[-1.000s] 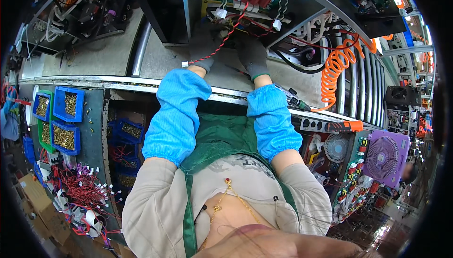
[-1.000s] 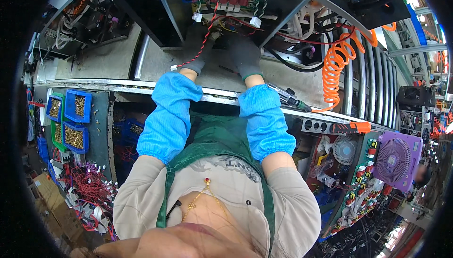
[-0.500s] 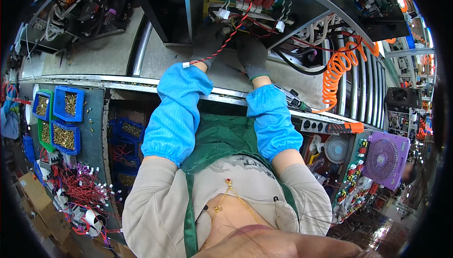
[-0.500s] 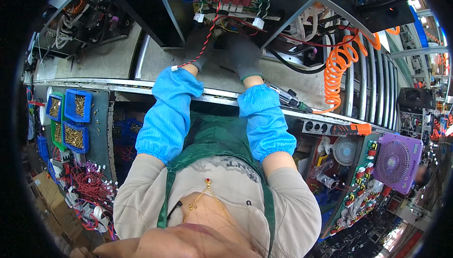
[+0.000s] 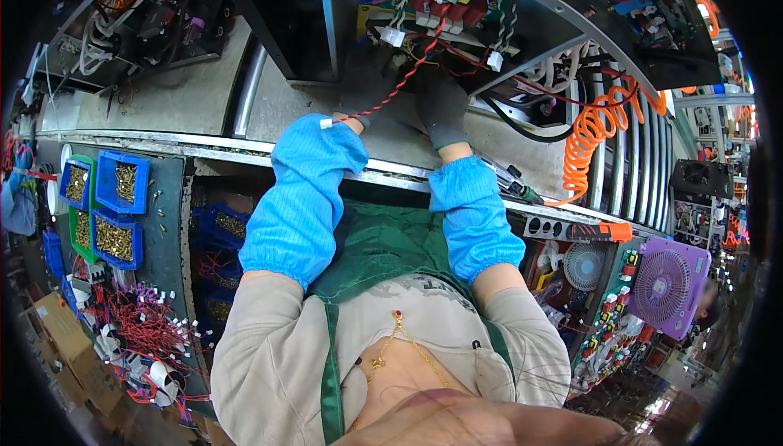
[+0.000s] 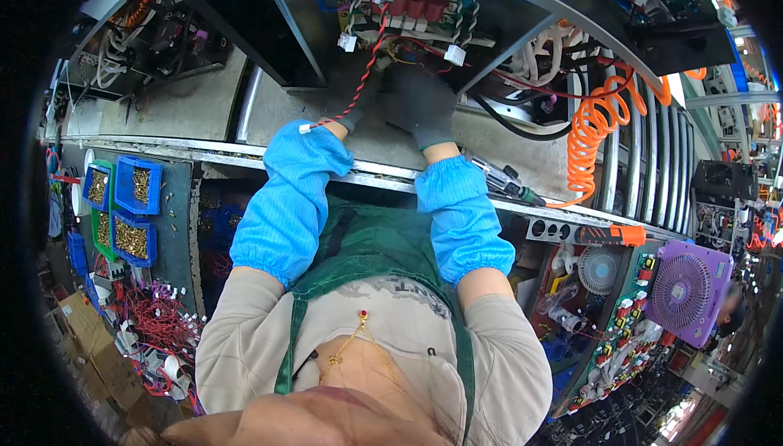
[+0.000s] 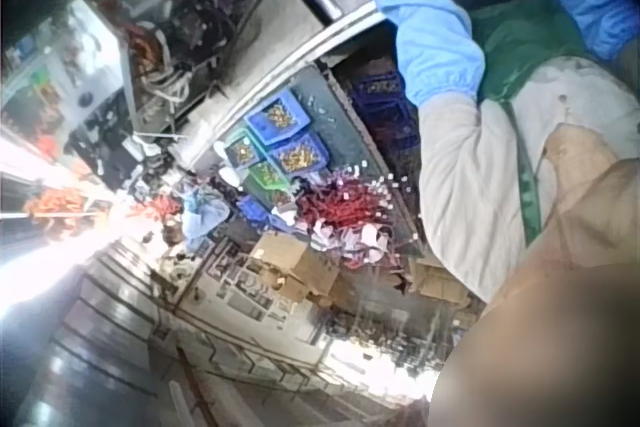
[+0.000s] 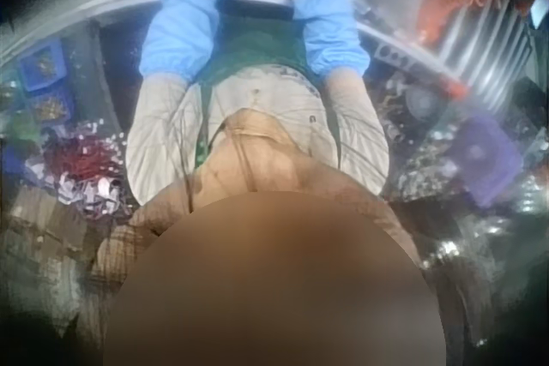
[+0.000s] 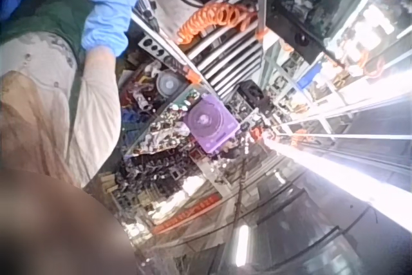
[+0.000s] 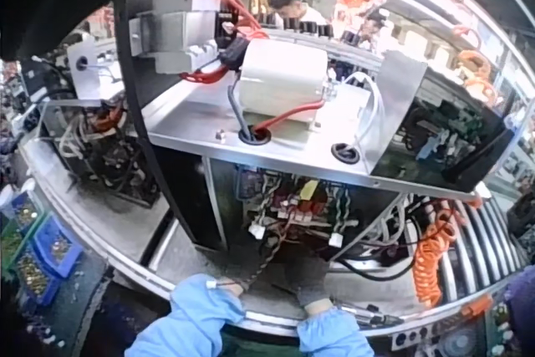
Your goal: The person uses a pneumatic screwdriver to tighten screws on an electronic device's internal components. They then connect a red and black wire harness to a terminal block and secure it with the screwdriver. The task involves precise manipulation of small parts within a confined workspace.
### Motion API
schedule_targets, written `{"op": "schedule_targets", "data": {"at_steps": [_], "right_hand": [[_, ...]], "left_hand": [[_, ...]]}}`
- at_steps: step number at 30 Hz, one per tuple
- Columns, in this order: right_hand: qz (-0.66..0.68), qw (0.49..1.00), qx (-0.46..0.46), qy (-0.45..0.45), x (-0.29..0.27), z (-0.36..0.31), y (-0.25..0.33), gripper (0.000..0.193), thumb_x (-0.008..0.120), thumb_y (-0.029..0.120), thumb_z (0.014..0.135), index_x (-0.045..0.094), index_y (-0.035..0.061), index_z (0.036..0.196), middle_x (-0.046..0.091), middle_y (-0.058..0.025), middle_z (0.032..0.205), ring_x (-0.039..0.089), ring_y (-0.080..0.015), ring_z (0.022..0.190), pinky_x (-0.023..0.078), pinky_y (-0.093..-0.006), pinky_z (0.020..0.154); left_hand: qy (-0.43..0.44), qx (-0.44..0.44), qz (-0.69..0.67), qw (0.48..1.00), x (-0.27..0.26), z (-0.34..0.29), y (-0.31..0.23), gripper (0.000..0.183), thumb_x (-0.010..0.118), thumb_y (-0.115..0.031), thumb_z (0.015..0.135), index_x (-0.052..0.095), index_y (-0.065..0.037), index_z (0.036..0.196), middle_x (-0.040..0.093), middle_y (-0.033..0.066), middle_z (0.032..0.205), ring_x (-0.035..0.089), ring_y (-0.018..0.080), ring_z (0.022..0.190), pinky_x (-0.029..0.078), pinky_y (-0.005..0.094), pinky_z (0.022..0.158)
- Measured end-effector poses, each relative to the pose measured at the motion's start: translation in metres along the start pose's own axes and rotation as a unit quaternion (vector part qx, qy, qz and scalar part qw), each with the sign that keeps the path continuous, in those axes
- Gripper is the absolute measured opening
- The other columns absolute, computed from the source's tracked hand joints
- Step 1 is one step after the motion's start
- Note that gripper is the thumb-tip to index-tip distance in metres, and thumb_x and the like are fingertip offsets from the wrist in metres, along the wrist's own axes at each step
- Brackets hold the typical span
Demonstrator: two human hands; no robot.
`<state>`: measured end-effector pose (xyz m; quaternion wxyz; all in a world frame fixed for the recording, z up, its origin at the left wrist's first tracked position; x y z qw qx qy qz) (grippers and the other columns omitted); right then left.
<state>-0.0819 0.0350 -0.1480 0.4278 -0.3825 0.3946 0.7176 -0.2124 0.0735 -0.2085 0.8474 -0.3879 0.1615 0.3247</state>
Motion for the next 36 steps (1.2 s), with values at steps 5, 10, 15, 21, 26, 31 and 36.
{"op": "schedule_targets", "data": {"at_steps": [5,10,15,21,26,31,36], "right_hand": [[-0.045,0.999,0.025,0.017,0.012,0.003,-0.002,0.016,0.053,0.024,0.082,0.062,0.0107,0.082,0.062,-0.0108,0.077,0.062,-0.0303,0.072,0.049,-0.0417,0.059],[-0.034,0.996,0.043,0.071,0.005,0.002,0.000,0.017,0.056,0.023,0.079,0.062,0.0138,0.092,0.064,-0.0122,0.084,0.063,-0.0310,0.075,0.050,-0.0427,0.062],[0.034,0.998,0.025,-0.041,0.018,-0.017,-0.004,0.029,0.055,0.020,0.078,0.056,0.0171,0.107,0.059,-0.0155,0.109,0.063,-0.0351,0.074,0.050,-0.0466,0.060],[0.051,0.998,0.012,-0.019,0.019,-0.015,-0.006,0.032,0.054,0.016,0.077,0.055,0.0165,0.108,0.052,-0.0161,0.121,0.063,-0.0373,0.073,0.050,-0.0485,0.058],[-0.014,0.994,0.093,0.055,0.040,-0.017,-0.022,0.034,0.054,0.015,0.076,0.056,0.0166,0.110,0.053,-0.0153,0.119,0.062,-0.0370,0.078,0.051,-0.0481,0.062],[-0.023,0.990,0.095,0.100,0.015,-0.019,0.000,0.037,0.054,0.014,0.077,0.053,0.0163,0.114,0.049,-0.0151,0.121,0.062,-0.0371,0.086,0.051,-0.0487,0.064],[-0.027,0.983,0.149,0.109,0.031,-0.025,-0.009,0.047,0.055,0.015,0.077,0.048,0.0165,0.123,0.051,-0.0205,0.116,0.061,-0.0390,0.086,0.050,-0.0500,0.069]], "left_hand": [[0.022,-0.037,-0.009,0.999,0.003,-0.002,0.001,0.029,0.058,-0.033,0.084,0.066,-0.008,0.098,0.065,0.0157,0.091,0.060,0.0339,0.086,0.047,0.0442,0.076],[0.032,-0.067,-0.003,0.997,0.003,-0.006,-0.001,0.030,0.058,-0.033,0.084,0.065,-0.007,0.098,0.065,0.0155,0.093,0.060,0.0336,0.088,0.046,0.0450,0.077],[0.027,-0.016,-0.027,0.999,0.001,0.000,0.000,0.029,0.056,-0.031,0.085,0.065,-0.007,0.099,0.064,0.0154,0.093,0.058,0.0329,0.092,0.046,0.0433,0.077],[0.027,-0.029,-0.034,0.999,0.006,-0.001,0.005,0.029,0.057,-0.029,0.083,0.064,-0.008,0.102,0.063,0.0152,0.096,0.057,0.0339,0.093,0.046,0.0422,0.079],[0.043,-0.044,-0.007,0.998,0.002,-0.003,-0.001,0.032,0.057,-0.029,0.084,0.062,-0.007,0.106,0.061,0.0175,0.099,0.056,0.0357,0.095,0.046,0.0436,0.080],[0.057,-0.068,-0.048,0.995,-0.003,-0.005,-0.003,0.036,0.052,-0.033,0.088,0.060,-0.008,0.113,0.059,0.0201,0.108,0.055,0.0362,0.100,0.043,0.0440,0.087],[0.083,-0.027,-0.105,0.991,0.001,-0.007,0.013,0.033,0.053,-0.029,0.086,0.060,-0.010,0.112,0.061,0.0168,0.105,0.056,0.0349,0.097,0.046,0.0434,0.082]]}}
Point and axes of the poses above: each hand's wrist, its own z-axis towards the middle knuckle, its own x-axis out of the palm, y = z × x, the point moved 3 cm from there along z, towards the middle knuckle
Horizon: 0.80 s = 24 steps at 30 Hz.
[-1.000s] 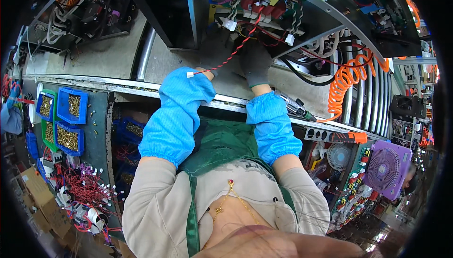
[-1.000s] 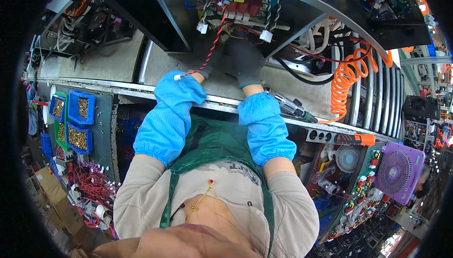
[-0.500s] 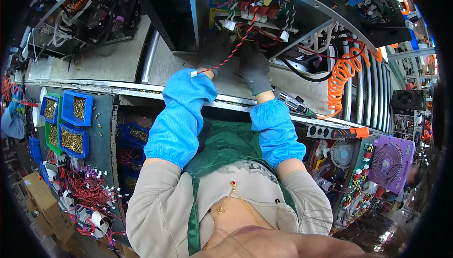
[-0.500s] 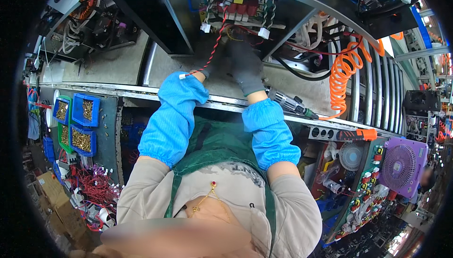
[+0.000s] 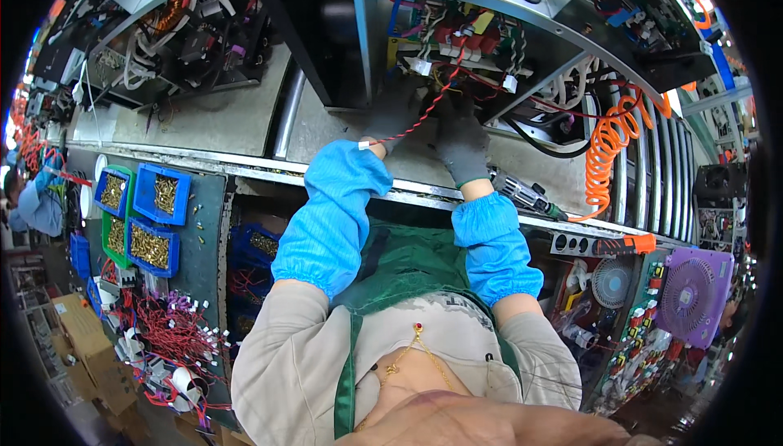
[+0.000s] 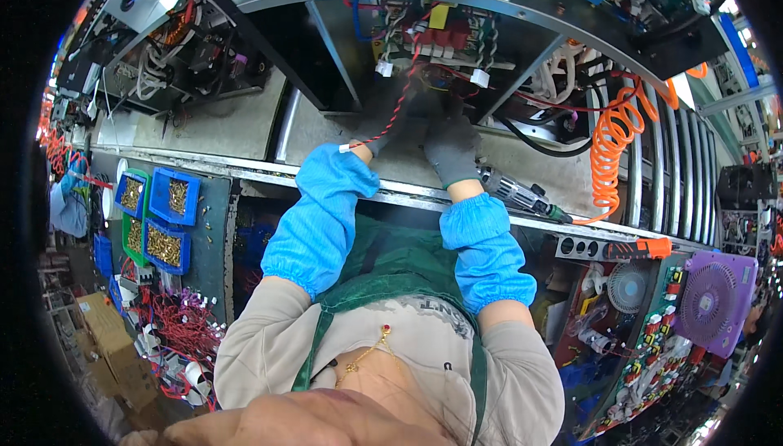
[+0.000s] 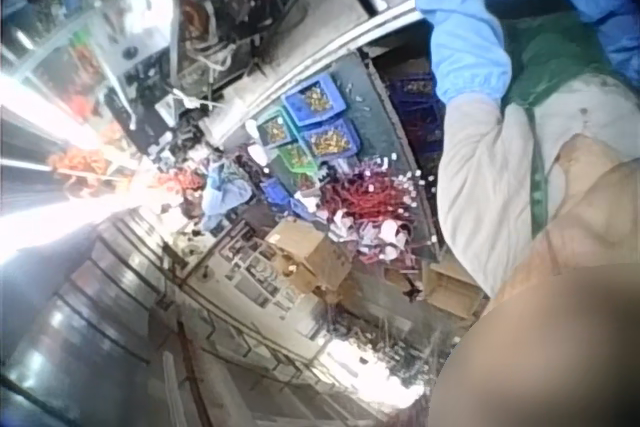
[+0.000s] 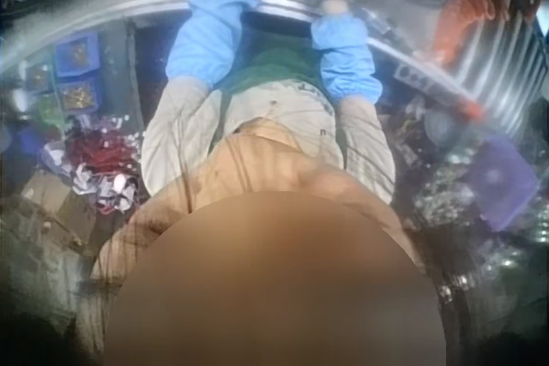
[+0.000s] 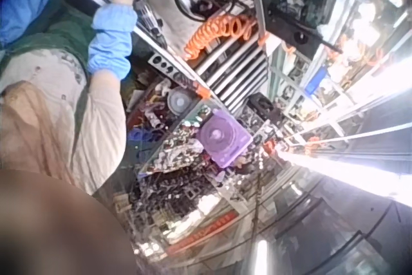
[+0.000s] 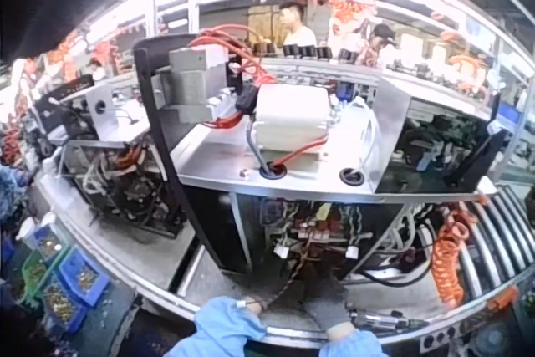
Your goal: The person uses a pneumatic screwdriver to tighten screws on an electronic device's internal components. They then connect a red and black wire harness to a terminal block and secure it with the screwdriver. The task involves precise manipulation of small parts within a confined workspace.
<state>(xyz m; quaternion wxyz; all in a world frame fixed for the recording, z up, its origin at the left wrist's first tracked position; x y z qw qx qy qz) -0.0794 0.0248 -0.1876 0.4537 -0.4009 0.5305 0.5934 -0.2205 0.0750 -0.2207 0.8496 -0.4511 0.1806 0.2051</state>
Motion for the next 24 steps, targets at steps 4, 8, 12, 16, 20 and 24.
{"op": "schedule_targets", "data": {"at_steps": [4,8,12,16,20,24], "right_hand": [[0.000,0.999,-0.012,0.033,-0.003,0.001,-0.001,0.048,0.055,0.015,0.078,0.046,0.0185,0.125,0.047,-0.0216,0.120,0.060,-0.0411,0.089,0.050,-0.0508,0.069],[0.079,0.996,-0.049,0.013,-0.023,-0.012,-0.003,0.049,0.056,0.021,0.079,0.046,0.0174,0.126,0.050,-0.0219,0.118,0.060,-0.0401,0.090,0.050,-0.0502,0.073],[-0.027,0.998,-0.050,0.004,-0.052,-0.052,-0.050,0.036,0.057,0.034,0.080,0.061,0.0134,0.109,0.063,-0.0151,0.088,0.061,-0.0332,0.084,0.049,-0.0451,0.070],[-0.127,0.983,-0.028,0.127,-0.076,-0.087,-0.123,0.049,0.065,0.050,0.071,0.065,0.0111,0.100,0.061,-0.0141,0.086,0.058,-0.0350,0.082,0.048,-0.0463,0.072],[-0.093,0.987,-0.076,0.106,-0.074,-0.099,-0.140,0.051,0.065,0.052,0.071,0.064,0.0082,0.099,0.061,-0.0133,0.085,0.058,-0.0362,0.080,0.048,-0.0456,0.072],[0.117,0.959,0.051,0.253,-0.076,-0.113,-0.127,0.053,0.065,0.051,0.073,0.063,0.0052,0.099,0.064,-0.0116,0.085,0.062,-0.0312,0.073,0.049,-0.0403,0.066]], "left_hand": [[0.005,-0.031,0.070,0.997,0.001,0.009,-0.008,0.024,0.057,-0.025,0.081,0.066,-0.010,0.098,0.063,0.0153,0.094,0.059,0.0335,0.085,0.046,0.0433,0.072],[-0.021,-0.024,0.062,0.998,0.005,0.010,0.001,0.021,0.058,-0.024,0.080,0.068,-0.009,0.090,0.064,0.0148,0.085,0.060,0.0324,0.077,0.046,0.0427,0.067],[-0.012,-0.029,0.058,0.998,0.003,0.012,0.001,0.021,0.058,-0.024,0.079,0.068,-0.009,0.090,0.064,0.0148,0.084,0.061,0.0322,0.076,0.047,0.0423,0.067],[-0.015,-0.027,0.058,0.998,0.000,0.011,0.001,0.022,0.058,-0.025,0.079,0.069,-0.009,0.090,0.064,0.0148,0.082,0.061,0.0321,0.075,0.047,0.0418,0.066],[-0.011,-0.027,0.045,0.999,0.003,0.012,0.001,0.022,0.058,-0.025,0.078,0.069,-0.009,0.090,0.064,0.0148,0.081,0.061,0.0319,0.074,0.047,0.0414,0.066],[-0.018,-0.025,0.052,0.998,0.003,0.013,0.001,0.023,0.058,-0.025,0.078,0.069,-0.009,0.090,0.064,0.0148,0.079,0.061,0.0317,0.073,0.048,0.0409,0.066]]}}
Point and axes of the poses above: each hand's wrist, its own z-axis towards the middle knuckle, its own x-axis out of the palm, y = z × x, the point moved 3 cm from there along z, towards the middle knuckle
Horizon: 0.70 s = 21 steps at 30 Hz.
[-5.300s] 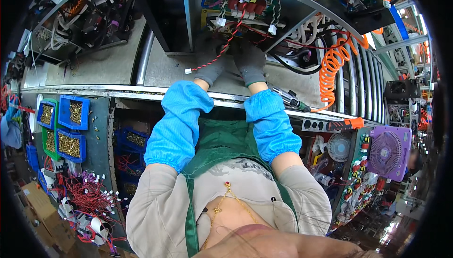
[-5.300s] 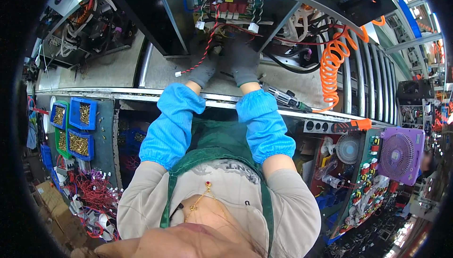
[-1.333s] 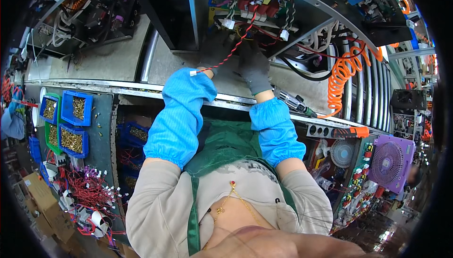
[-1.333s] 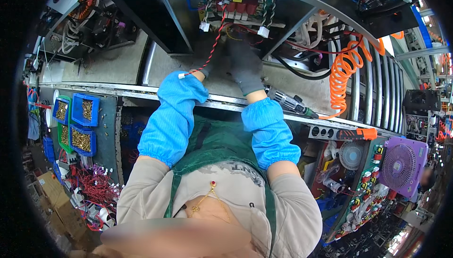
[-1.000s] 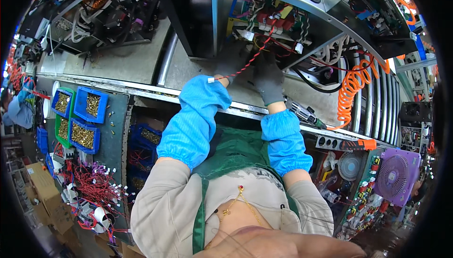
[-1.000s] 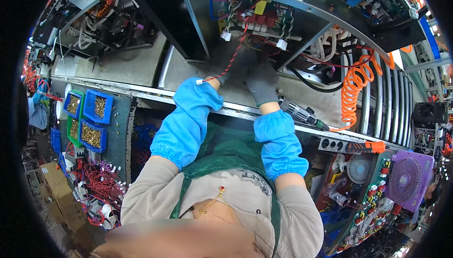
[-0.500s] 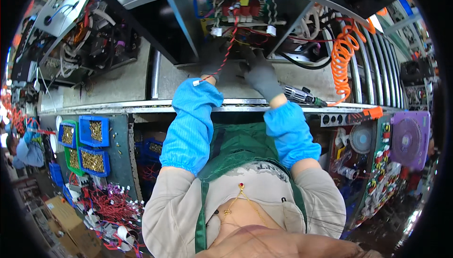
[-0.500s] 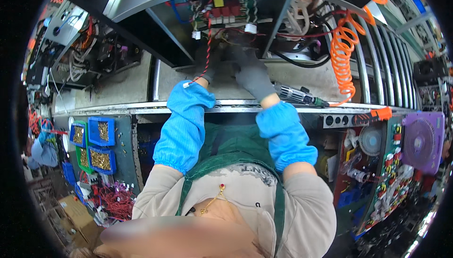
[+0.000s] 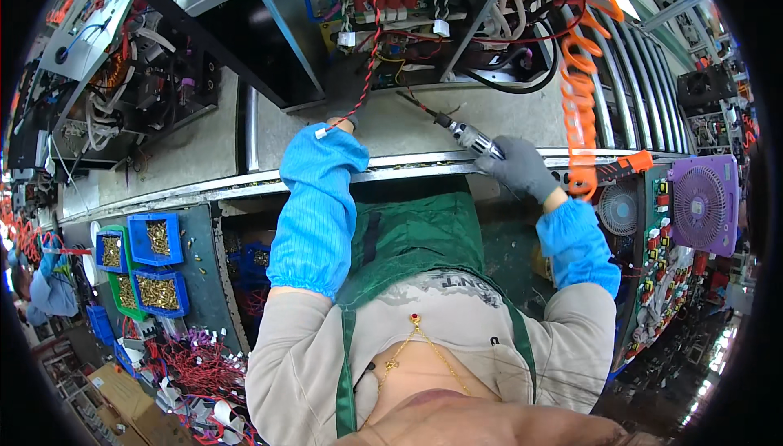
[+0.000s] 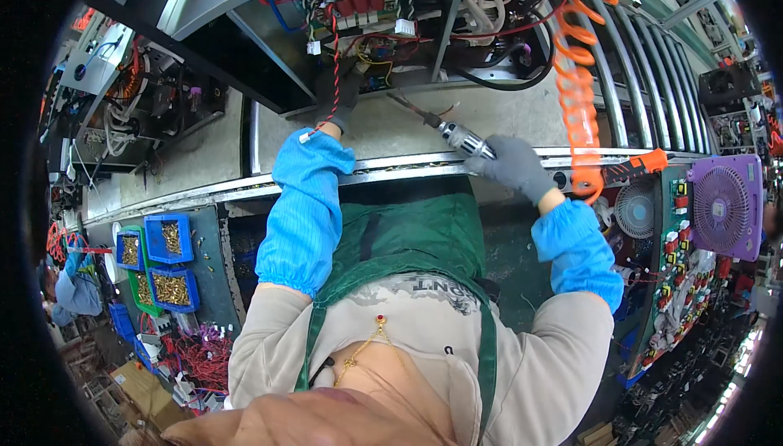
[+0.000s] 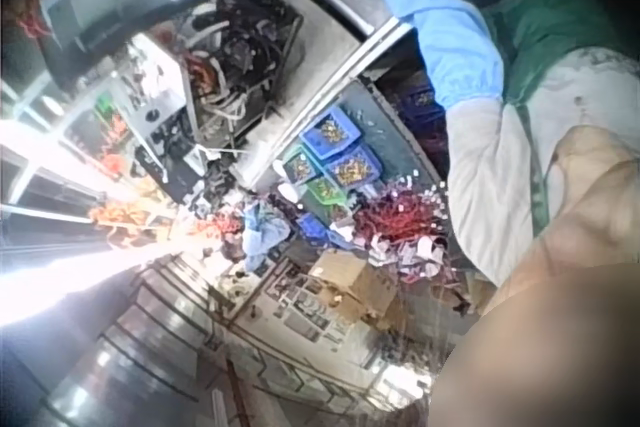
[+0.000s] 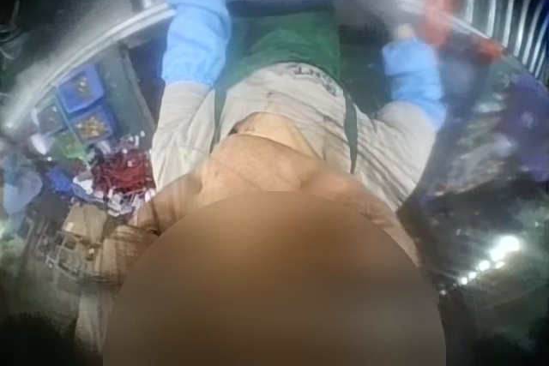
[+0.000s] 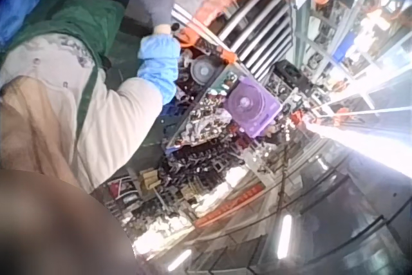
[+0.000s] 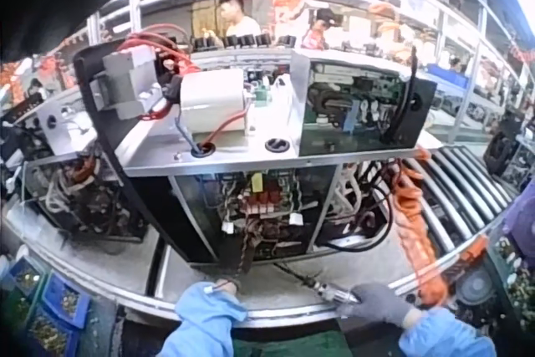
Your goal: The person uses a pneumatic screwdriver to tighten screws on an electronic device's internal components. They then connect a red and black wire harness to a terminal block and secure it with the screwdriver. The task involves precise manipulation of small parts within a confined workspace.
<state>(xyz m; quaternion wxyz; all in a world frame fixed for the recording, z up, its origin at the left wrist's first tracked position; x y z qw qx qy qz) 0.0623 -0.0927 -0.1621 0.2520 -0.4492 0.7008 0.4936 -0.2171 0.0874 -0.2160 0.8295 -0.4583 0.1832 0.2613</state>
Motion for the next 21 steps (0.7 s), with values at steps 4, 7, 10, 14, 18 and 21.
{"op": "schedule_targets", "data": {"at_steps": [4,7,10,14,18,21], "right_hand": [[0.655,0.736,0.048,0.165,0.035,-0.043,0.034,0.056,0.063,0.040,0.077,0.050,0.0074,0.121,0.063,-0.0090,0.085,0.063,-0.0186,0.063,0.053,-0.0310,0.054],[0.698,0.704,-0.001,0.133,0.040,-0.052,0.088,0.083,0.062,0.026,0.077,0.016,0.0178,0.146,0.058,-0.0083,0.083,0.057,-0.0150,0.052,0.050,-0.0274,0.048],[0.655,0.752,-0.045,0.056,0.063,-0.035,0.109,0.098,0.068,0.026,0.067,0.012,0.0190,0.147,0.055,-0.0084,0.082,0.056,-0.0145,0.055,0.048,-0.0273,0.047],[0.635,0.770,-0.058,0.023,0.063,-0.024,0.120,0.100,0.068,0.014,0.064,0.013,0.0177,0.147,0.051,-0.0052,0.081,0.053,-0.0135,0.061,0.047,-0.0264,0.051],[0.587,0.807,-0.071,0.011,0.063,-0.016,0.121,0.098,0.069,0.016,0.064,0.016,0.0197,0.147,0.052,-0.0061,0.088,0.054,-0.0135,0.065,0.048,-0.0279,0.053],[0.546,0.833,-0.093,-0.006,0.066,-0.008,0.116,0.098,0.070,0.016,0.064,0.018,0.0208,0.147,0.053,-0.0069,0.093,0.054,-0.0140,0.069,0.048,-0.0280,0.057]], "left_hand": [[-0.001,0.000,-0.012,1.000,0.002,0.001,0.001,0.023,0.058,-0.025,0.078,0.069,-0.010,0.091,0.064,0.0147,0.078,0.062,0.0316,0.072,0.048,0.0404,0.065],[-0.003,-0.001,-0.011,1.000,-0.002,0.003,0.002,0.023,0.058,-0.025,0.077,0.069,-0.010,0.091,0.064,0.0147,0.077,0.062,0.0315,0.071,0.048,0.0401,0.065],[0.003,-0.001,-0.022,1.000,0.001,0.005,0.001,0.024,0.058,-0.025,0.077,0.070,-0.010,0.091,0.064,0.0147,0.076,0.062,0.0313,0.070,0.048,0.0398,0.065],[-0.002,0.004,-0.019,1.000,0.005,0.006,0.006,0.024,0.058,-0.025,0.077,0.070,-0.010,0.091,0.064,0.0147,0.075,0.062,0.0312,0.069,0.048,0.0393,0.064],[-0.013,0.011,-0.010,1.000,0.007,0.005,0.008,0.026,0.058,-0.026,0.076,0.070,-0.010,0.092,0.065,0.0152,0.076,0.063,0.0314,0.071,0.049,0.0390,0.065],[0.018,-0.012,-0.031,0.999,0.002,0.007,-0.002,0.026,0.057,-0.026,0.075,0.070,-0.009,0.090,0.065,0.0157,0.079,0.063,0.0319,0.072,0.049,0.0393,0.066]]}}
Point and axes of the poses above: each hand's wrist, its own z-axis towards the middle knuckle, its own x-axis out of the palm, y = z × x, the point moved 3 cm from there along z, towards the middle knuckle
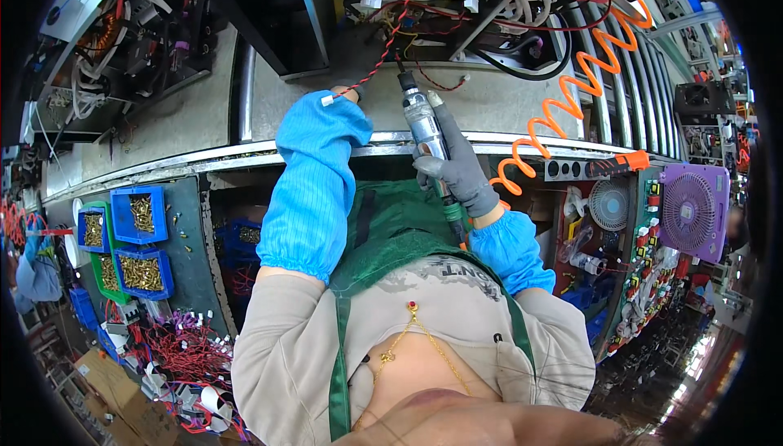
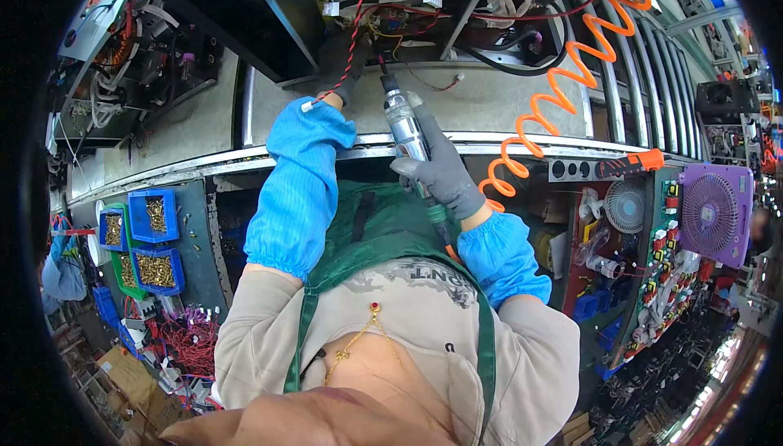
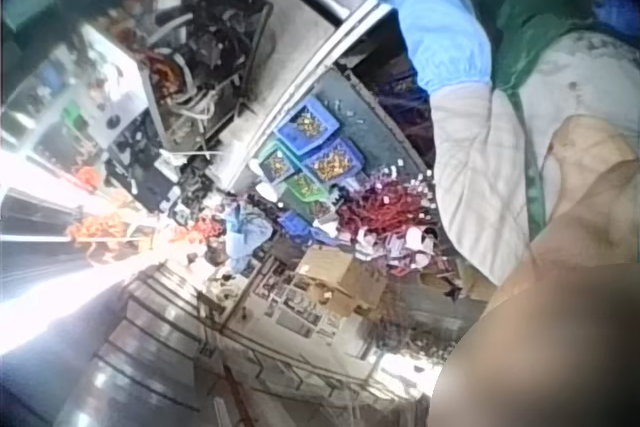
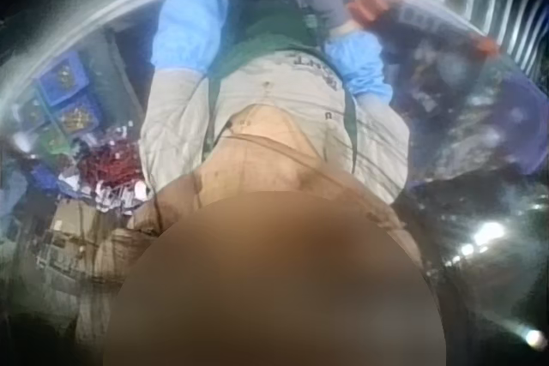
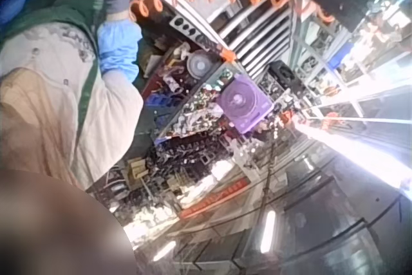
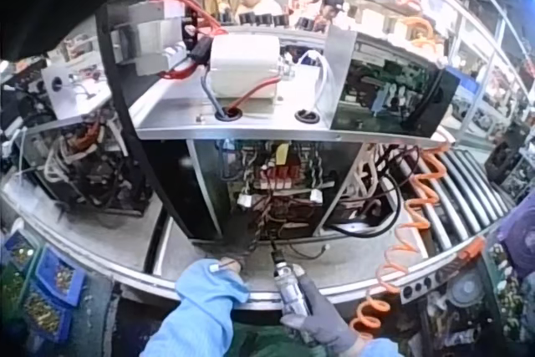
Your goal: The person uses a pneumatic screwdriver to tighten screws on an electronic device's internal components. They then connect a red and black wire harness to a terminal block and secure it with the screwdriver. The task involves precise manipulation of small parts within a confined workspace.
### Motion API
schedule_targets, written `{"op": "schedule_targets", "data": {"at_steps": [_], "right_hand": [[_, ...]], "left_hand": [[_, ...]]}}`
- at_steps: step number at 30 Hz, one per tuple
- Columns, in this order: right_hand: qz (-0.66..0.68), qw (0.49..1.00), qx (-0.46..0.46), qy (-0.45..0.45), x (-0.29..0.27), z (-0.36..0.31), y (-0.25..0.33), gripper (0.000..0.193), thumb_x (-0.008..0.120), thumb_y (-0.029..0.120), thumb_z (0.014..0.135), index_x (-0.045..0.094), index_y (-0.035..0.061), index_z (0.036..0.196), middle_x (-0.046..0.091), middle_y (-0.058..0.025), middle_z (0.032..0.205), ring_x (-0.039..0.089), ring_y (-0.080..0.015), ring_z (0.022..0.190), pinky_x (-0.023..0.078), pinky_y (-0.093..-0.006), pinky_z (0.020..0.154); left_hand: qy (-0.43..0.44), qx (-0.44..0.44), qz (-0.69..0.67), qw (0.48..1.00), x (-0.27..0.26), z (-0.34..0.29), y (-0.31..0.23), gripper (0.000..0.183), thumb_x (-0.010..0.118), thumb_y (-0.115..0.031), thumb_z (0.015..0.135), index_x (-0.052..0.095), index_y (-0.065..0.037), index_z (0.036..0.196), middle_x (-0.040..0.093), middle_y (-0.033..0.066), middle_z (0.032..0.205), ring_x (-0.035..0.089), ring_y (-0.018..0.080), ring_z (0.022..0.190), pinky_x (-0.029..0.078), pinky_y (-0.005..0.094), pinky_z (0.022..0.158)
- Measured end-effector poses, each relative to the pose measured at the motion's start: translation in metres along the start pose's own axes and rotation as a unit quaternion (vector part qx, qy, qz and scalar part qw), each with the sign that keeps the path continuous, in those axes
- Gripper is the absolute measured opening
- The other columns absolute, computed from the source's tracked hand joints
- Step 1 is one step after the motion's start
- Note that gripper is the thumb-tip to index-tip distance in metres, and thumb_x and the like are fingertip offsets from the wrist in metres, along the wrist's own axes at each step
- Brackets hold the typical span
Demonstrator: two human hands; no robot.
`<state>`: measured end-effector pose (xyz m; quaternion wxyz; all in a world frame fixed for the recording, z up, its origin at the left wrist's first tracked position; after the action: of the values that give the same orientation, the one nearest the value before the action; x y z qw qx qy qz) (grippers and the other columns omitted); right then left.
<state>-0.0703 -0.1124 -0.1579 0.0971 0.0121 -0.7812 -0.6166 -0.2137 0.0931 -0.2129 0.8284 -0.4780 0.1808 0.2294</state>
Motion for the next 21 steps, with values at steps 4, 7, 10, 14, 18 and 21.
{"op": "schedule_targets", "data": {"at_steps": [4,7,10,14,18,21], "right_hand": [[0.007,0.999,0.032,-0.011,0.002,-0.002,0.004,0.098,0.071,0.017,0.064,0.019,0.0199,0.147,0.054,-0.0066,0.095,0.054,-0.0141,0.074,0.048,-0.0280,0.062],[0.010,0.999,0.033,-0.004,-0.002,0.001,0.002,0.098,0.071,0.016,0.064,0.019,0.0195,0.147,0.054,-0.0064,0.092,0.055,-0.0141,0.072,0.048,-0.0280,0.060],[0.012,1.000,0.017,0.000,-0.005,0.005,-0.003,0.098,0.069,0.015,0.063,0.019,0.0194,0.147,0.054,-0.0064,0.087,0.055,-0.0140,0.065,0.048,-0.0281,0.055],[0.115,0.992,0.041,0.029,-0.009,0.008,0.000,0.097,0.067,0.014,0.062,0.019,0.0191,0.146,0.053,-0.0069,0.082,0.056,-0.0145,0.058,0.048,-0.0284,0.049],[0.075,0.997,0.004,0.014,-0.008,0.013,-0.007,0.095,0.065,0.014,0.065,0.015,0.0199,0.147,0.055,-0.0114,0.083,0.058,-0.0183,0.054,0.050,-0.0305,0.044],[0.267,0.963,-0.005,0.044,0.009,0.008,-0.012,0.094,0.064,0.013,0.067,0.015,0.0236,0.146,0.055,-0.0114,0.084,0.058,-0.0179,0.054,0.051,-0.0310,0.044]], "left_hand": [[-0.005,0.003,0.005,1.000,-0.001,0.001,0.000,0.026,0.057,-0.026,0.075,0.070,-0.009,0.090,0.065,0.0158,0.080,0.063,0.0321,0.072,0.049,0.0395,0.066],[-0.007,0.005,0.011,1.000,-0.002,0.001,0.002,0.026,0.056,-0.026,0.075,0.070,-0.009,0.090,0.065,0.0159,0.080,0.063,0.0323,0.072,0.049,0.0396,0.066],[-0.011,0.007,0.017,1.000,-0.002,0.001,0.003,0.026,0.056,-0.026,0.075,0.070,-0.009,0.089,0.065,0.0159,0.080,0.063,0.0325,0.072,0.049,0.0398,0.066],[-0.017,0.006,0.025,1.000,-0.001,0.001,0.002,0.026,0.056,-0.026,0.075,0.070,-0.009,0.089,0.065,0.0160,0.080,0.063,0.0327,0.072,0.049,0.0400,0.067],[-0.029,0.007,0.045,0.999,-0.001,0.001,0.002,0.025,0.056,-0.026,0.075,0.070,-0.009,0.089,0.065,0.0162,0.080,0.063,0.0329,0.072,0.049,0.0402,0.067],[-0.031,0.010,0.035,0.999,0.000,-0.001,0.002,0.025,0.056,-0.025,0.075,0.070,-0.009,0.088,0.065,0.0161,0.080,0.062,0.0333,0.072,0.049,0.0408,0.067]]}}
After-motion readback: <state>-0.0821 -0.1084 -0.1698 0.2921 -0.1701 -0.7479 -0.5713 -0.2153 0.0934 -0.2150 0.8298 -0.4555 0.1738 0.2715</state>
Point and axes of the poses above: each hand's wrist, its own z-axis towards the middle knuckle, its own x-axis out of the palm, y = z × x, the point moved 3 cm from there along z, towards the middle knuckle
